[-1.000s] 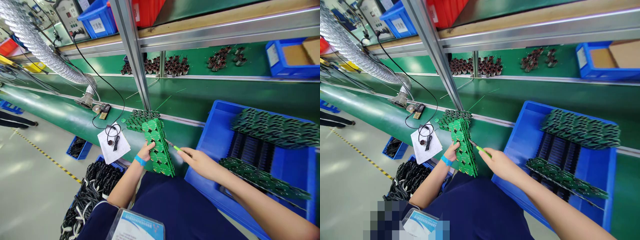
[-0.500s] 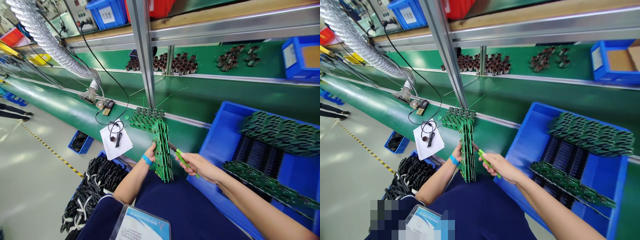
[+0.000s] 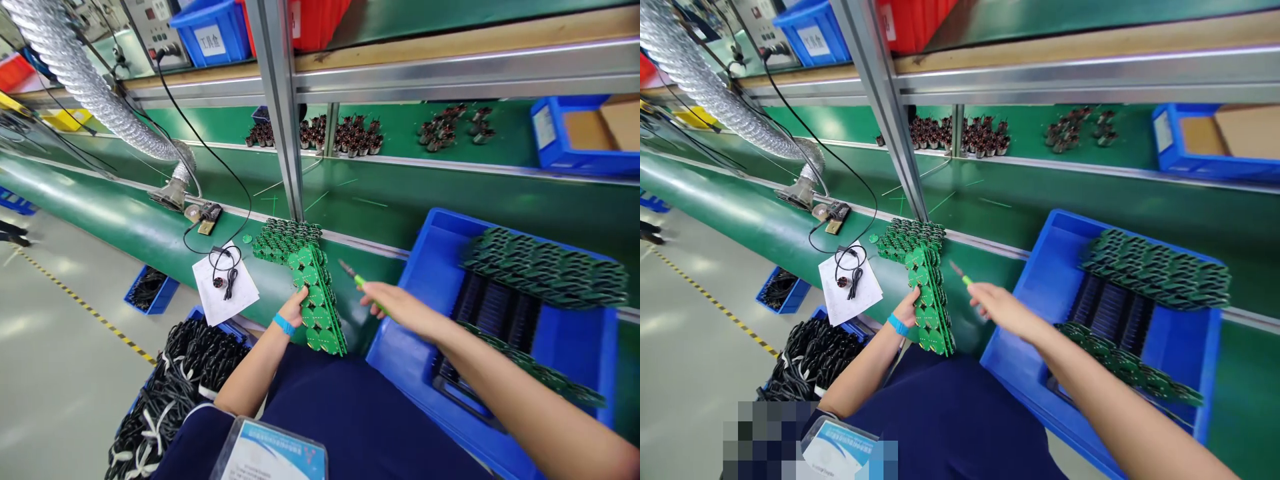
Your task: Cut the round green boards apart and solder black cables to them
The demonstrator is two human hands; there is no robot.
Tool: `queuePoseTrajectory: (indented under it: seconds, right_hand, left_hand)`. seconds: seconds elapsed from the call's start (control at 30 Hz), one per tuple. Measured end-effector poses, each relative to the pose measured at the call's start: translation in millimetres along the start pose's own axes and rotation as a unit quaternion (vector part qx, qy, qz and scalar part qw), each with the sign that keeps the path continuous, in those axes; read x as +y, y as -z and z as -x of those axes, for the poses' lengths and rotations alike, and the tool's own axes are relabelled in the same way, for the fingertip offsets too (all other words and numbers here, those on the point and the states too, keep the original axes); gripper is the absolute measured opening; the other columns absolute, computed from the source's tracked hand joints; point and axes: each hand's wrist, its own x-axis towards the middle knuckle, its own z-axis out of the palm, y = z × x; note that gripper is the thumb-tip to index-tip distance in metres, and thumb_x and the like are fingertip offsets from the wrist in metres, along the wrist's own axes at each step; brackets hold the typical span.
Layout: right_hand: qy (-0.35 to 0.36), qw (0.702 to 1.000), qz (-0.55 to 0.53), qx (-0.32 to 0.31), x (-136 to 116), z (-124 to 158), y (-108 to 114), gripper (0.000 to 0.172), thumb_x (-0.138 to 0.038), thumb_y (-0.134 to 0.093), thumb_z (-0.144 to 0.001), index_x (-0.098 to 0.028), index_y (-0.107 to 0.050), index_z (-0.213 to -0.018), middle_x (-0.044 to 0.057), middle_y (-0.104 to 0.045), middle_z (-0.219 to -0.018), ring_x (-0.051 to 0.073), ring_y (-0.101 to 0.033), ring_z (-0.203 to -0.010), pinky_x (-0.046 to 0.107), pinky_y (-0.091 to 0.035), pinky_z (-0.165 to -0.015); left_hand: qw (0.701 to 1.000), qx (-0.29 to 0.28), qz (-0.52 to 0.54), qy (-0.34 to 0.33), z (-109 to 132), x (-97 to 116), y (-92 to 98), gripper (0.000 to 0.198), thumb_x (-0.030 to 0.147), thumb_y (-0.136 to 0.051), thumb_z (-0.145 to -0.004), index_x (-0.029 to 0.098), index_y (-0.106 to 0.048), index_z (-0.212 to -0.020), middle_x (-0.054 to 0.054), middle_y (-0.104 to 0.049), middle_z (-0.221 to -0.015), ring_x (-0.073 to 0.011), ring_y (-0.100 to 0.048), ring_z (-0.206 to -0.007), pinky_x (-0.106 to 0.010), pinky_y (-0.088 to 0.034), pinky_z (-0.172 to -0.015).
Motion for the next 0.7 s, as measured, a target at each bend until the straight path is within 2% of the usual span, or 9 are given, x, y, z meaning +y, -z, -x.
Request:
queuePoseTrajectory:
  seconds: [0.07, 0.13, 0.27, 0.4, 0.5, 0.6, 0.7]
  right_hand:
    - [0.048, 0.995, 0.085, -0.03, 14.1, 21.2, -15.3, 0.035, -0.051, -0.053, -0.074, -0.019, -0.06, -0.084, 0.006, -0.062, -0.08, 0.019, -0.054, -0.069, 0.033, -0.044, -0.069]
    - [0.086, 0.979, 0.176, -0.052, 21.7, 34.4, -25.4, 0.044, -0.056, -0.041, -0.078, -0.019, -0.06, -0.091, 0.007, -0.063, -0.085, 0.022, -0.055, -0.078, 0.036, -0.044, -0.076]
    - [0.097, 0.962, 0.252, -0.04, 23.0, 36.4, -27.4, 0.056, -0.058, -0.026, -0.082, -0.016, -0.057, -0.102, 0.011, -0.063, -0.095, 0.026, -0.056, -0.087, 0.04, -0.043, -0.08]
    - [0.103, 0.96, 0.258, -0.041, 20.6, 32.4, -24.5, 0.058, -0.058, -0.026, -0.082, -0.015, -0.057, -0.106, 0.012, -0.063, -0.101, 0.027, -0.057, -0.093, 0.039, -0.042, -0.083]
    - [0.113, 0.96, 0.252, -0.037, 20.5, 32.0, -25.5, 0.054, -0.057, -0.029, -0.082, -0.017, -0.058, -0.102, 0.01, -0.065, -0.098, 0.026, -0.058, -0.089, 0.038, -0.042, -0.081]
    - [0.113, 0.968, 0.224, -0.018, 23.2, 29.5, -27.0, 0.047, -0.058, -0.036, -0.081, -0.019, -0.06, -0.091, 0.007, -0.064, -0.085, 0.023, -0.056, -0.079, 0.035, -0.041, -0.074]
    - [0.081, 0.987, 0.126, -0.053, 28.9, 25.3, -30.0, 0.045, -0.063, -0.048, -0.073, -0.019, -0.057, -0.075, 0.002, -0.053, -0.065, 0.015, -0.046, -0.061, 0.029, -0.036, -0.058]
  left_hand:
    - [1.0, 0.012, -0.002, -0.01, 2.2, 3.6, -4.0, 0.039, 0.037, -0.075, -0.066, 0.014, -0.062, -0.095, -0.008, -0.07, -0.084, -0.027, -0.065, -0.091, -0.041, -0.049, -0.087]
    - [1.0, 0.022, -0.008, -0.015, 3.9, 6.6, -8.1, 0.041, 0.037, -0.077, -0.064, 0.014, -0.061, -0.095, -0.008, -0.07, -0.084, -0.0272, -0.065, -0.092, -0.041, -0.049, -0.088]
    - [0.999, 0.035, -0.026, -0.026, 6.4, 11.2, -16.5, 0.043, 0.039, -0.077, -0.063, 0.015, -0.06, -0.094, -0.007, -0.07, -0.085, -0.0265, -0.065, -0.092, -0.04, -0.05, -0.088]
    - [0.998, 0.036, -0.036, -0.039, 8.8, 13.4, -23.1, 0.052, 0.041, -0.081, -0.056, 0.015, -0.06, -0.095, -0.007, -0.07, -0.086, -0.0275, -0.064, -0.094, -0.041, -0.05, -0.088]
    - [0.997, 0.039, -0.039, -0.047, 10.5, 15.0, -24.6, 0.054, 0.041, -0.082, -0.053, 0.015, -0.06, -0.095, -0.007, -0.07, -0.085, -0.0275, -0.064, -0.095, -0.041, -0.049, -0.089]
    - [0.997, 0.039, -0.038, -0.053, 11.8, 17.1, -21.7, 0.055, 0.039, -0.083, -0.053, 0.016, -0.06, -0.097, -0.006, -0.07, -0.085, -0.0255, -0.064, -0.095, -0.038, -0.049, -0.089]
    - [0.998, 0.033, -0.033, -0.037, 11.4, 16.2, -15.6, 0.052, 0.043, -0.081, -0.055, 0.017, -0.061, -0.095, -0.005, -0.07, -0.083, -0.0237, -0.065, -0.09, -0.036, -0.049, -0.087]
